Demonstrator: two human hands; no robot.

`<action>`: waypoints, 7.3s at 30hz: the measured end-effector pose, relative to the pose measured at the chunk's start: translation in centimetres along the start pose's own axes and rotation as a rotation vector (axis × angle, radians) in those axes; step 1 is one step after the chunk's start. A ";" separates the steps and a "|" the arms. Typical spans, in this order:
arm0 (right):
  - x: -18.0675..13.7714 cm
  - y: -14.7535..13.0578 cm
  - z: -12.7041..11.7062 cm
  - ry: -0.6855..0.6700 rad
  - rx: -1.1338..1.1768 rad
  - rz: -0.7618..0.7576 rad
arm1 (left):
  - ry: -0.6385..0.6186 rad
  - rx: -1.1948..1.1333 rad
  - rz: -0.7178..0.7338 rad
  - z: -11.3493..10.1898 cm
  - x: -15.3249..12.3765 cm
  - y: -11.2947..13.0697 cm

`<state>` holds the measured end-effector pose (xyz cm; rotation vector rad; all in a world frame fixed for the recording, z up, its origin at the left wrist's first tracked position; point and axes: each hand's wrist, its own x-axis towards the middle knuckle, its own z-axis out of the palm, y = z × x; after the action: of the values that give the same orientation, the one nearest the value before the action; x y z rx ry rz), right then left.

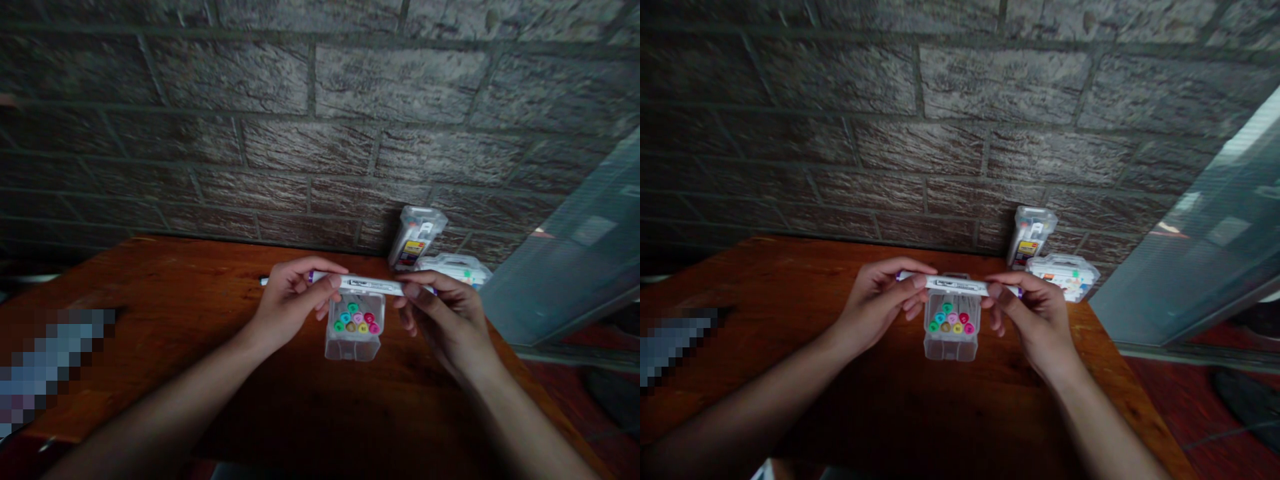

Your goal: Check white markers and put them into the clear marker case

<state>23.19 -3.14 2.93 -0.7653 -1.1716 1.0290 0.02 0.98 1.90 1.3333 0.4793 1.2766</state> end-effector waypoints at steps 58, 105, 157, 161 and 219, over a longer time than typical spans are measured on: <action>-0.2 -0.4 0.4 -0.006 0.006 0.046 | 0.010 0.043 -0.033 0.0 -0.1 0.3; -0.2 -0.2 0.1 -0.041 0.034 0.036 | -0.024 0.039 -0.011 -0.4 -0.1 0.1; -0.2 -0.3 0.5 0.027 0.013 0.052 | -0.004 0.024 -0.013 -0.2 0.1 0.3; -0.2 -0.4 0.5 0.021 0.006 0.051 | -0.008 0.029 -0.009 -0.2 0.1 0.4; -0.1 -0.4 0.4 0.017 0.017 0.060 | -0.012 0.054 -0.010 -0.4 0.1 0.1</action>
<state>22.91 -3.41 3.29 -0.7985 -1.1294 1.0790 -0.31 1.18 1.92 1.3812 0.5150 1.2544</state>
